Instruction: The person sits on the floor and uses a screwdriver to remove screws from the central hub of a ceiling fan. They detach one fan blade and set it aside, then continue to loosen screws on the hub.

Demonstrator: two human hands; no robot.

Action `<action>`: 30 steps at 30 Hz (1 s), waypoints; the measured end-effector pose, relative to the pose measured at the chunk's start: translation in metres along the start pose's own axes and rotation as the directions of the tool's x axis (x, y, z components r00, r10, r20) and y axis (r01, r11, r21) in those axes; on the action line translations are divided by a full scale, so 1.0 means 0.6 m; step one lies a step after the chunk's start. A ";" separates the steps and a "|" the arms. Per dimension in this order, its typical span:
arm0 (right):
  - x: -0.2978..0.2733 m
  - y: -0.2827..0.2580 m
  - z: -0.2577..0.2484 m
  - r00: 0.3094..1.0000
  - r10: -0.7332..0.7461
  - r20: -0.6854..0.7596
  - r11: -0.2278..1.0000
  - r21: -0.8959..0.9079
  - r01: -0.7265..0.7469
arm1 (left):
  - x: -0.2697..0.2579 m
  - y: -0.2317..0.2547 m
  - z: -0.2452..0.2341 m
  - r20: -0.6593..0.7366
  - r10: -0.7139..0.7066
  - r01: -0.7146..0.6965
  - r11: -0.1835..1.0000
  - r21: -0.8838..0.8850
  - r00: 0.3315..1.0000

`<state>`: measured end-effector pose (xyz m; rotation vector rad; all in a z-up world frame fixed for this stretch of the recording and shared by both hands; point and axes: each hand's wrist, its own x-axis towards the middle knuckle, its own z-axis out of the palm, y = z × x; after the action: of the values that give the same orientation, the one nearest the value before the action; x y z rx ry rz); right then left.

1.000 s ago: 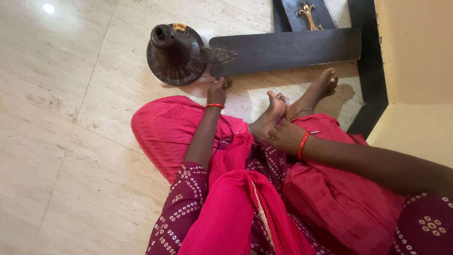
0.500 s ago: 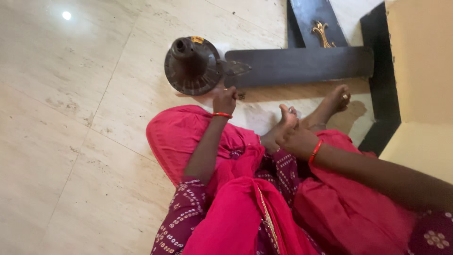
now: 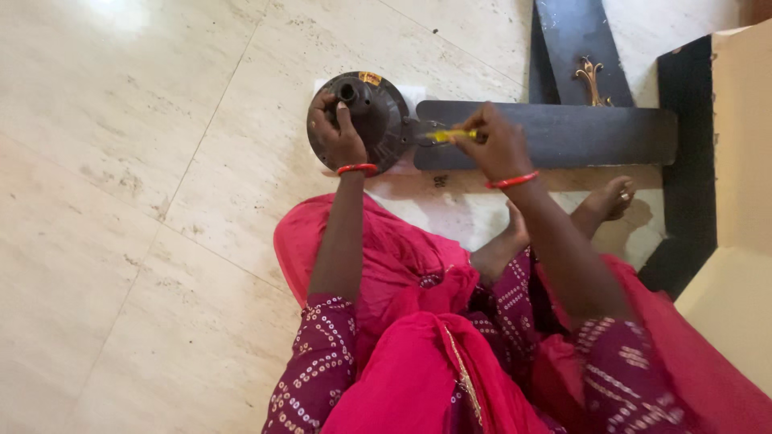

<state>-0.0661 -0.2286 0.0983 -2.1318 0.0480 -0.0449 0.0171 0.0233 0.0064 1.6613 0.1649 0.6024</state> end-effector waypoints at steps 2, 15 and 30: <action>0.028 0.022 0.023 0.997 0.029 -0.072 0.999 0.048 -0.026 | 0.003 -0.024 0.019 -0.011 -0.006 0.005 1.000 -0.010 1.000; 0.054 0.081 0.100 0.989 0.135 -0.061 0.990 0.047 -0.132 | 0.045 -0.082 0.035 0.098 -0.218 0.236 0.940 -0.248 0.971; 0.049 0.062 0.105 0.961 0.155 -0.229 0.987 0.003 -0.159 | 0.029 -0.019 0.041 0.069 0.109 -0.107 0.994 -0.032 0.992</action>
<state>-0.0343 -0.1968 0.0338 -2.1224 0.3542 -0.1969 0.0459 0.0116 -0.0012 1.6696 0.0153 0.6241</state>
